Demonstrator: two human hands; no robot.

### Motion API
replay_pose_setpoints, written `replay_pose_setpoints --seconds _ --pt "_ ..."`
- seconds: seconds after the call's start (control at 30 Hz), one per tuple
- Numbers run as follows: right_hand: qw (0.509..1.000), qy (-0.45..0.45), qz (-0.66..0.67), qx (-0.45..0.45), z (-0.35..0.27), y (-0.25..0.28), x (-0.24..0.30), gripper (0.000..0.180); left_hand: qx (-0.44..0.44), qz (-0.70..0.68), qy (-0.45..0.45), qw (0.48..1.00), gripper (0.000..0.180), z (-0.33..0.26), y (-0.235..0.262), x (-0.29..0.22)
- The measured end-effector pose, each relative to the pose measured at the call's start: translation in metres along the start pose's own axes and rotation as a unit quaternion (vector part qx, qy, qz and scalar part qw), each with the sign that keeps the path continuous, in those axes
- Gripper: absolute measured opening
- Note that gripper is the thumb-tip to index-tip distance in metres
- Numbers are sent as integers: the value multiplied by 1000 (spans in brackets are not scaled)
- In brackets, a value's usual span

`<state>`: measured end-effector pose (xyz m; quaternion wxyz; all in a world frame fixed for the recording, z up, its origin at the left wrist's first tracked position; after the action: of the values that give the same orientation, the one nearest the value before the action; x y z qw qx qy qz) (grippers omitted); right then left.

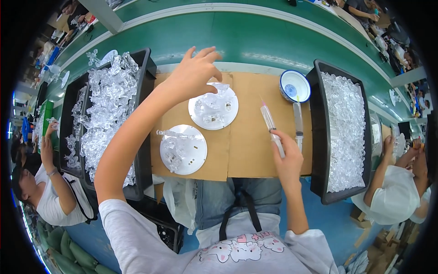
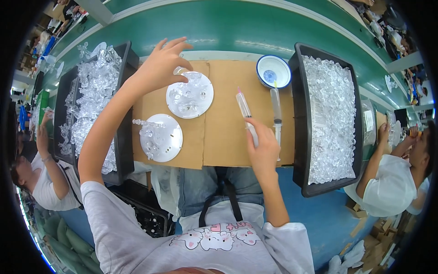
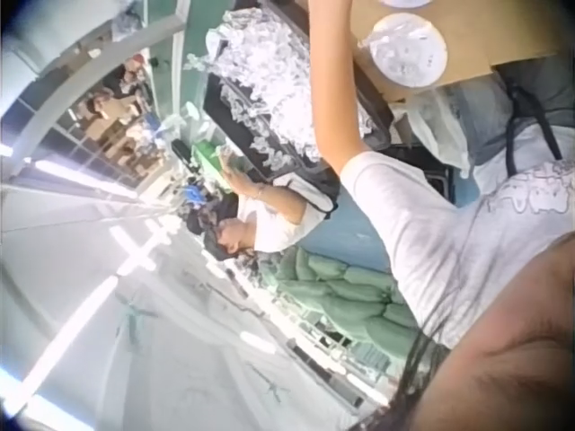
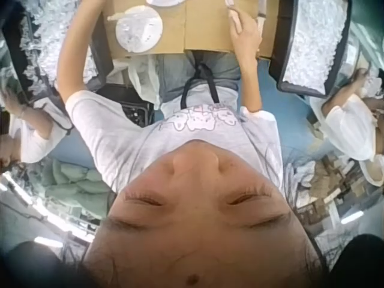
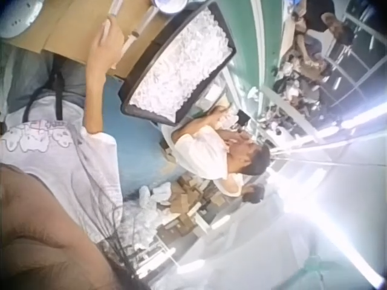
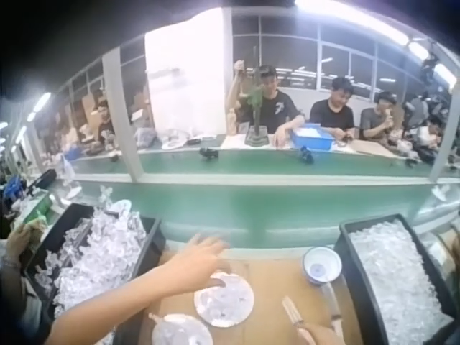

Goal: Assembling clear plastic decorative fixtures by gluing pieces onto a circular base using a syringe.

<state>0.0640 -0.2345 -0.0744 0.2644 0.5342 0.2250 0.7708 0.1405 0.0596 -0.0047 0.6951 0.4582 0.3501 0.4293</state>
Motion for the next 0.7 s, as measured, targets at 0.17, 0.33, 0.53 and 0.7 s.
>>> replay_pose_setpoints --seconds 0.17,0.33,0.53,0.7 --pt "996 64 -55 10 -2 -12 -4 43 32 26 -38 998 15 4 -6 1" --pt "995 80 -53 20 -11 -5 -2 50 15 110 -76 991 19 -3 -2 -15" --pt "997 81 12 -1 -27 36 19 44 -130 -2 199 971 32 -88 92 53" --pt "996 60 66 31 -39 38 25 37 17 175 312 934 34 -240 114 124"
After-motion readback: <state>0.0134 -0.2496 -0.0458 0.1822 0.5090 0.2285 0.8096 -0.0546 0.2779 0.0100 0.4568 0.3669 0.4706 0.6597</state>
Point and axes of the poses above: each hand's wrist, its own z-axis towards the middle knuckle, its own y-axis out of the back of the hand, x = y × z, the point moved 1 cm from there along z, towards the middle knuckle, and after that the axes turned 13 degrees about -x, right-handed, at the moved point
